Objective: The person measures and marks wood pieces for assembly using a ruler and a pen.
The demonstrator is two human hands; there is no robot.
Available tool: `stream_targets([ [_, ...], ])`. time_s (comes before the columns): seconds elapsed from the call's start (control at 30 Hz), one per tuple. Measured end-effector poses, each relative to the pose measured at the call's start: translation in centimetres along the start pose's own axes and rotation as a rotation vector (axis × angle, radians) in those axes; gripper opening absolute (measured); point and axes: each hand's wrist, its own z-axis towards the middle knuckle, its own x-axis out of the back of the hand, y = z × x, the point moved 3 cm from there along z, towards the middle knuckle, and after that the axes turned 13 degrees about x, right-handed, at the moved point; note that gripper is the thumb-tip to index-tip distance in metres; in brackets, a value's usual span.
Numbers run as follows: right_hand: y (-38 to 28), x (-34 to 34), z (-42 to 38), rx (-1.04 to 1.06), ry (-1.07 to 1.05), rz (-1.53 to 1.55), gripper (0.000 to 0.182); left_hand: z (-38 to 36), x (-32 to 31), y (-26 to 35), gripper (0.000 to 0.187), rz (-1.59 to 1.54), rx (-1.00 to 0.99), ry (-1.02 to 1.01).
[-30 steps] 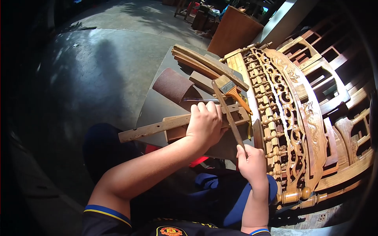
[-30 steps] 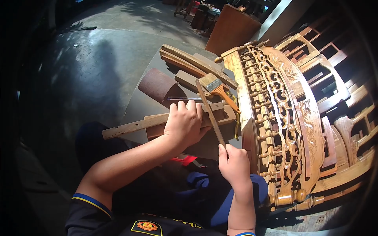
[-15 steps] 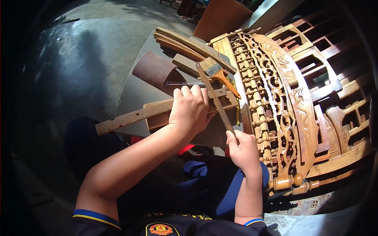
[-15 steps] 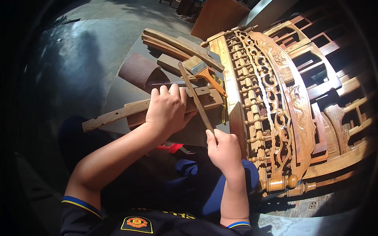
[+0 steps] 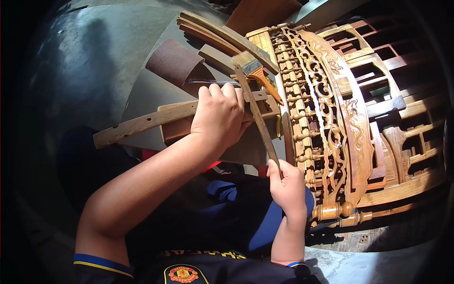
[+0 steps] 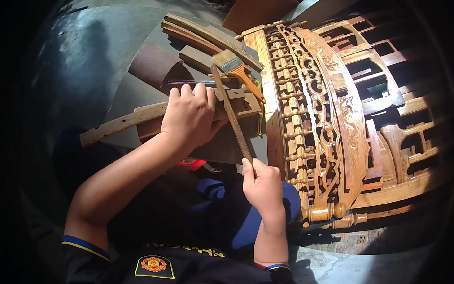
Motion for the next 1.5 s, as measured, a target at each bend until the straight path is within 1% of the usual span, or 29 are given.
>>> stream_targets([
  [0.07,0.1,1.5,-3.2,-0.048,0.004,0.005,0.032,0.1,0.0,0.0,0.057,0.011,-0.002,-0.002],
  [0.13,0.6,1.6,-3.7,-0.035,0.005,0.005,0.033,0.1,0.3,-0.1,0.058,0.03,0.003,-0.002],
  [0.23,0.0,0.6,0.9,-0.013,-0.032,0.055,0.034,0.1,0.3,0.1,0.061,0.016,-0.02,0.001],
  [0.3,0.2,-1.3,4.2,0.135,0.021,0.02,0.041,0.1,0.2,0.1,0.062,0.01,-0.021,0.019],
  [0.33,-0.1,-1.2,4.6,0.141,0.008,0.027,0.042,0.1,0.3,0.1,0.061,0.018,-0.021,0.024],
  [0.4,-0.4,-0.2,3.0,0.104,-0.024,0.002,0.038,0.2,0.3,0.1,0.061,0.018,-0.027,0.027],
  [0.47,-0.5,1.6,-0.6,0.009,-0.027,0.025,0.034,-0.1,0.1,0.1,0.061,0.014,-0.026,0.005],
  [0.5,-0.1,2.3,-2.5,-0.064,-0.07,-0.019,0.031,0.0,0.1,0.1,0.061,0.017,-0.025,-0.006],
  [0.53,-0.5,2.3,-3.1,-0.009,-0.005,0.026,0.033,0.1,0.3,0.1,0.061,0.025,-0.02,-0.012],
  [0.6,-0.4,2.0,-3.0,-0.004,-0.008,0.011,0.032,-0.1,0.2,0.2,0.061,0.031,-0.012,-0.004],
  [0.67,-0.5,1.0,0.1,0.036,-0.024,0.026,0.032,0.0,0.0,0.1,0.061,0.028,-0.022,0.044],
  [0.7,-0.5,0.0,2.2,0.023,-0.044,0.015,0.036,0.0,0.0,0.1,0.061,0.026,-0.023,0.035],
  [0.73,0.2,-1.3,4.3,0.122,0.0,0.013,0.039,0.0,0.1,0.2,0.061,0.029,-0.025,0.026],
  [0.8,0.1,-1.4,6.4,0.145,-0.007,0.071,0.04,0.1,0.4,0.1,0.061,0.037,-0.015,0.005],
  [0.83,0.1,-1.0,6.1,0.09,-0.045,0.034,0.037,0.3,0.4,0.0,0.06,0.042,-0.02,0.008],
  [0.93,-0.4,1.0,1.2,0.05,-0.056,-0.005,0.032,-0.1,0.2,0.2,0.059,0.038,-0.027,-0.01],
  [1.0,-0.3,2.1,-2.1,-0.004,-0.012,0.031,0.029,0.1,0.1,0.1,0.059,0.032,-0.014,-0.017],
  [1.03,0.2,1.7,-2.5,0.025,0.008,0.036,0.03,0.1,0.0,0.1,0.058,0.021,-0.01,-0.003],
  [1.07,0.3,1.4,-1.9,0.016,-0.023,0.059,0.031,-0.1,-0.1,0.1,0.058,0.028,-0.006,0.011],
  [1.13,0.7,0.9,1.2,-0.01,-0.058,0.101,0.033,0.0,-0.1,0.1,0.059,0.035,-0.026,0.052],
  [1.17,0.5,0.2,3.2,-0.019,-0.079,0.069,0.035,0.1,0.1,0.1,0.059,0.03,-0.013,0.013],
  [1.2,0.6,-0.3,4.7,0.058,-0.065,0.097,0.035,0.3,0.2,0.3,0.059,0.036,-0.014,0.026],
  [1.27,0.0,-0.7,5.7,0.066,-0.093,0.032,0.034,0.2,0.1,0.2,0.058,0.051,-0.004,0.032],
  [1.37,-0.3,0.7,1.9,0.031,-0.066,0.028,0.033,0.1,0.0,0.2,0.06,0.034,-0.014,0.022],
  [1.4,0.1,1.6,0.0,-0.034,-0.078,0.012,0.033,0.1,0.0,0.1,0.06,0.034,-0.013,0.021],
  [1.47,0.4,2.4,-2.1,-0.016,-0.032,0.023,0.034,0.2,0.1,0.0,0.06,0.036,0.002,0.023],
  [1.5,0.7,2.2,-1.8,-0.004,-0.061,0.039,0.034,0.1,0.0,0.1,0.06,0.039,-0.005,0.018],
])
